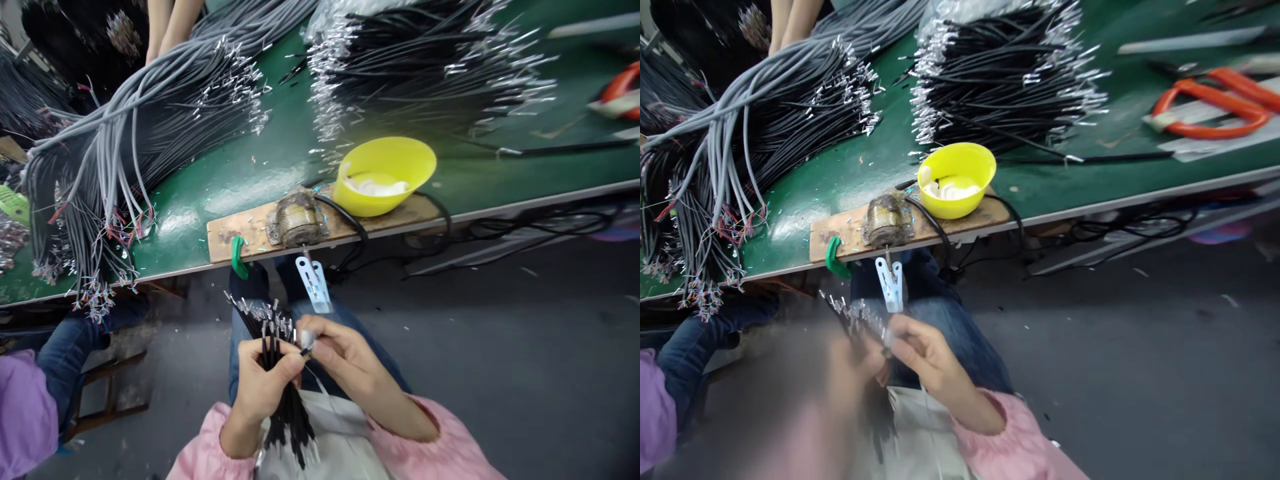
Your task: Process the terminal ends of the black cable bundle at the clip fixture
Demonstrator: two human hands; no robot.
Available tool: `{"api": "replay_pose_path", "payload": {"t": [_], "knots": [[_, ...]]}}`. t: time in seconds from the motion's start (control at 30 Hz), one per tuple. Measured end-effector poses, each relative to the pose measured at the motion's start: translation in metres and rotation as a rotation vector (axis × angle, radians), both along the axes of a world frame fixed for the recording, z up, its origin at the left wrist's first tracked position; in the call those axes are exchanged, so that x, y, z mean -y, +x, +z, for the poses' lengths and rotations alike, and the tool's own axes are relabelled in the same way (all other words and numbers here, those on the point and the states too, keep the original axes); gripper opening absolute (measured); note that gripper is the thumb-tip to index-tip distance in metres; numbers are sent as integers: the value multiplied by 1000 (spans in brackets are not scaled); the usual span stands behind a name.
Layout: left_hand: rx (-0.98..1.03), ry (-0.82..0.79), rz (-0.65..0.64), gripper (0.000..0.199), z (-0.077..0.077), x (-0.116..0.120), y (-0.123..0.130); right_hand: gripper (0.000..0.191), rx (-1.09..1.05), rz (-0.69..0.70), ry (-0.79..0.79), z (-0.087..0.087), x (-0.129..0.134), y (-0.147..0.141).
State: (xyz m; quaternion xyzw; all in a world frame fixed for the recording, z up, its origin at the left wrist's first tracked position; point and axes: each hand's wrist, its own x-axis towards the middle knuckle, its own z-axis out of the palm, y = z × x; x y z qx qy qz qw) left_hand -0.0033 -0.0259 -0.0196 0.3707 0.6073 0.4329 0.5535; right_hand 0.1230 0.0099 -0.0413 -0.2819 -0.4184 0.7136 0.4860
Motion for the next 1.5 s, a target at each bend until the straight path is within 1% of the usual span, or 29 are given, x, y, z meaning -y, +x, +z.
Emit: {"api": "replay_pose_path", "payload": {"t": [0.07,0.1,0.13,0.17,0.23,0.3,0.33,0.43,0.47,0.5,0.53,0.57,0.63,0.67,0.7,0.73,0.8,0.87,0.9,1.0,1.07,1.2,1.3,1.4,1.47,1.5], "knots": [[-3,0,-24,33,-1,0,-1,33,-153,155,-190,1,0,0],[-6,2,-34,32,-1,-1,-1,34,-168,179,-242,1,-1,1],[-12,5,-40,31,-1,-1,-1,33,-138,168,-257,1,-2,3],[-20,10,-43,31,-2,-1,-1,32,-72,117,-239,1,-4,5],[-37,21,-38,34,-1,-2,-1,30,88,-60,-140,0,-7,10],[-53,29,-29,38,-1,-3,-1,27,189,-205,-8,0,-10,13],[-61,31,-26,40,0,-3,-1,25,208,-245,62,1,-11,14],[-87,35,-20,41,2,-4,0,19,248,-276,281,5,-8,14],[-98,37,-19,41,3,-4,0,18,269,-284,329,6,-6,14],[-110,41,-19,40,4,-4,0,19,284,-280,342,6,-5,13],[-123,48,-17,38,4,-4,0,23,286,-255,317,6,-4,13],[-138,59,-12,35,5,-4,1,27,271,-210,260,6,-5,13],[-177,87,12,28,6,-5,1,31,225,-114,102,6,-11,15],[-199,104,29,24,8,-5,2,33,216,-107,37,7,-17,17],[-219,121,46,20,10,-6,2,35,223,-132,-8,10,-25,18],[-237,138,60,17,12,-7,3,37,245,-196,-31,14,-33,19],[-280,173,92,11,19,-10,5,46,305,-265,-22,25,-50,18],[-331,208,127,6,28,-14,8,52,275,-216,-29,37,-63,13],[-356,230,142,5,33,-16,9,53,240,-184,-58,41,-67,10],[-404,296,154,6,42,-23,12,52,51,-71,-236,49,-71,-1],[-427,329,145,7,44,-27,13,46,-82,-57,-325,50,-70,-6],[-443,372,116,7,42,-30,14,34,-236,-73,-394,50,-67,-9],[-420,353,122,6,41,-30,17,34,-264,-77,-439,49,-65,-10],[-396,319,131,6,42,-30,19,37,-247,-131,-502,43,-63,-12],[-413,320,127,7,43,-30,19,41,-245,-157,-534,39,-61,-13],[-427,324,123,8,43,-30,19,43,-247,-149,-541,37,-61,-13]]}}
